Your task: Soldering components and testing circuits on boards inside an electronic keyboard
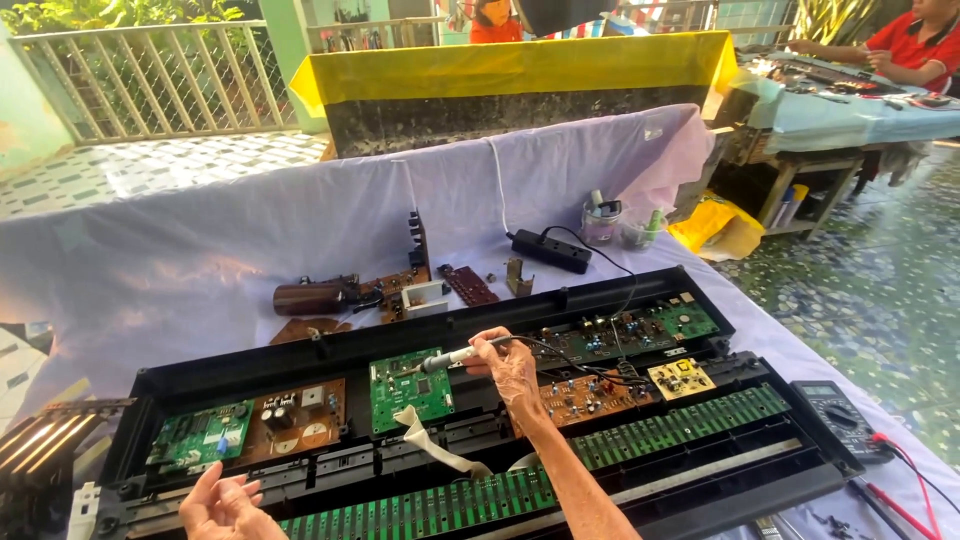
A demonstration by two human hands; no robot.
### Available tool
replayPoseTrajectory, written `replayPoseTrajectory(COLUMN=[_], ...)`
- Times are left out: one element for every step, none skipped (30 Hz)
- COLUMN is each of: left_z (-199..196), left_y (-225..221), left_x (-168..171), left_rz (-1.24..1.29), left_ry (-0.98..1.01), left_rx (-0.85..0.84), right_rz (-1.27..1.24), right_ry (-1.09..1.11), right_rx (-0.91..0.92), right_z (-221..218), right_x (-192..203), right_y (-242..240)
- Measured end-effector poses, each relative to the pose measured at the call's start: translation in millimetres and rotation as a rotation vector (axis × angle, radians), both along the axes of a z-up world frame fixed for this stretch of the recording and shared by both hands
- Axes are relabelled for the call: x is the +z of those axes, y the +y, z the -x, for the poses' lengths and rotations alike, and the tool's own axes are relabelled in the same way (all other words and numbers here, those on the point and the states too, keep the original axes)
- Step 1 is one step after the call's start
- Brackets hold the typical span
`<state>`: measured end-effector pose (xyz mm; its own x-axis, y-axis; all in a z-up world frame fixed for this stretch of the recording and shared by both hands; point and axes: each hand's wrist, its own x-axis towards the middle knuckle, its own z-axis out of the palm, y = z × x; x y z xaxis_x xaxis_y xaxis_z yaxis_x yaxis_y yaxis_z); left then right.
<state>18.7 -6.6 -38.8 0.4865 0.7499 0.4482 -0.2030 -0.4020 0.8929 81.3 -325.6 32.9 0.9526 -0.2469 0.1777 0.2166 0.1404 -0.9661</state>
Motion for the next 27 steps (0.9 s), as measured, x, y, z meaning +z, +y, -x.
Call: replayPoseTrajectory(left_z=[-5, -10, -15, -11, -8, -4, -9, -9, -11, -11, -13, -7, 0, 0, 0, 2, 3, 4, 6, 6, 7, 8, 9, 10, 10, 9, 8], left_y=[4, 8, 12, 9, 6, 5, 2, 2, 3, 0, -2, 2, 1, -2, -6, -4, -4, -7, -6, -6, -6, -5, -5, -5, -3, -2, -1], left_x=[-8, -17, -26, -21, -15, -10, -11, -12, -13, -9, -7, -5, 0, 8, 16, 18, 20, 22, 24, 25, 26, 27, 28, 29, 28, 28, 28], left_rz=[-0.002, -0.009, -0.016, -0.016, -0.011, -0.006, -0.006, 0.024, 0.054, 0.047, 0.040, 0.031, 0.022, 0.077, 0.133, 0.129, 0.141, 0.156, 0.155, 0.147, 0.140, 0.140, 0.148, 0.157, 0.158, 0.195, 0.231], left_ry=[-0.002, -0.032, -0.061, -0.062, -0.033, -0.002, -0.001, -0.052, -0.104, -0.097, -0.085, -0.067, -0.055, -0.031, -0.009, -0.013, 0.005, 0.025, 0.025, 0.036, 0.047, 0.047, 0.060, 0.074, 0.074, 0.065, 0.056], left_rx=[-0.006, -0.002, 0.003, 0.003, -0.016, -0.027, -0.021, -0.024, -0.028, -0.001, -0.003, 0.013, 0.058, 0.033, 0.008, 0.035, 0.032, 0.021, 0.040, 0.031, 0.023, 0.034, 0.021, 0.006, 0.014, 0.007, -0.001], right_rz=[-0.002, 0.013, 0.028, 0.028, 0.044, 0.061, 0.061, 0.045, 0.029, 0.023, 0.009, -0.007, -0.015, -0.024, -0.033, -0.036, -0.020, -0.002, -0.003, -0.004, -0.005, -0.005, -0.003, -0.001, 0.000, -0.006, -0.011], right_ry=[-0.002, 0.002, 0.007, 0.006, 0.012, 0.020, 0.021, 0.024, 0.028, 0.036, 0.027, 0.025, 0.038, 0.046, 0.056, 0.054, 0.046, 0.040, 0.041, 0.038, 0.035, 0.035, 0.032, 0.030, 0.030, 0.041, 0.052], right_rx=[-0.006, 0.006, 0.018, 0.018, 0.014, 0.016, 0.023, 0.011, -0.001, 0.027, 0.011, 0.013, 0.058, 0.020, -0.018, 0.009, 0.002, -0.013, 0.005, 0.007, 0.009, 0.020, 0.016, 0.009, 0.017, 0.008, -0.002], right_z=[0, 0, -1, -2, -2, -4, -6, -8, -11, -11, -11, -10, -8, -10, -12, -9, -6, -3, -2, -1, 1, -1, -2, -3, -1, 0, 1], right_x=[-2, -4, -6, -7, -8, -10, -11, -15, -18, -18, -19, -22, -24, -23, -23, -19, -16, -12, -11, -10, -9, -11, -13, -16, -14, -11, -9], right_y=[0, 0, 0, -1, -2, -1, -4, -3, -1, -3, -3, 3, 6, 6, 5, 9, 11, 9, 10, 10, 11, 11, 10, 10, 12, 13, 13])
